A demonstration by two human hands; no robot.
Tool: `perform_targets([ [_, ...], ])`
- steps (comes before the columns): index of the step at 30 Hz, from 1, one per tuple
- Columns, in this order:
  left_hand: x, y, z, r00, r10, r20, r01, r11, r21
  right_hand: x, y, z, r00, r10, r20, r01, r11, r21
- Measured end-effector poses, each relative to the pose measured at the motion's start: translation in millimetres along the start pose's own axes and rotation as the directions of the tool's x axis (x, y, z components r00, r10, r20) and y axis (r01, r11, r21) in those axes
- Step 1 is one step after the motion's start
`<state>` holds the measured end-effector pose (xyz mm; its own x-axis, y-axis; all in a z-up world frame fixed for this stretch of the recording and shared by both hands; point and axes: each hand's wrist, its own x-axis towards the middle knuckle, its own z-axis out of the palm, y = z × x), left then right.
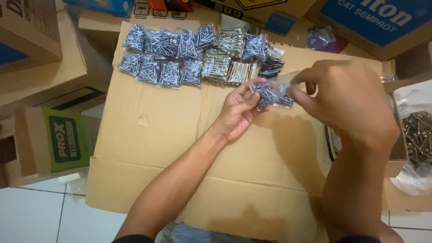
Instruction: Packing small bags of screws into a cardboard box
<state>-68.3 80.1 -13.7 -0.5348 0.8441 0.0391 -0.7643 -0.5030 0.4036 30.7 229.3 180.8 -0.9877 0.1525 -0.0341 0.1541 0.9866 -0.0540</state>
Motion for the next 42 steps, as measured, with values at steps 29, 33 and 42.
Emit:
perform_targets([
  [29, -1.2, 0.7, -2.0, 0.999, -0.033, 0.026, 0.033, 0.999, 0.028, -4.1, 7.5, 1.7, 0.992, -0.089, 0.094, 0.084, 0.995, 0.058],
  [33, 0.2, -0.9, -1.0, 0.999, -0.044, -0.031, 0.045, 0.998, 0.035, -4.3, 5.4, -2.2, 0.982, -0.179, -0.05, 0.185, 0.968, 0.169],
  [42, 1.3, 16.4, -8.6, 1.0, 0.004, 0.013, -0.004, 0.999, -0.038, -38.2, 12.1, -34.0, 0.99, 0.081, -0.118, -0.037, 0.942, 0.333],
])
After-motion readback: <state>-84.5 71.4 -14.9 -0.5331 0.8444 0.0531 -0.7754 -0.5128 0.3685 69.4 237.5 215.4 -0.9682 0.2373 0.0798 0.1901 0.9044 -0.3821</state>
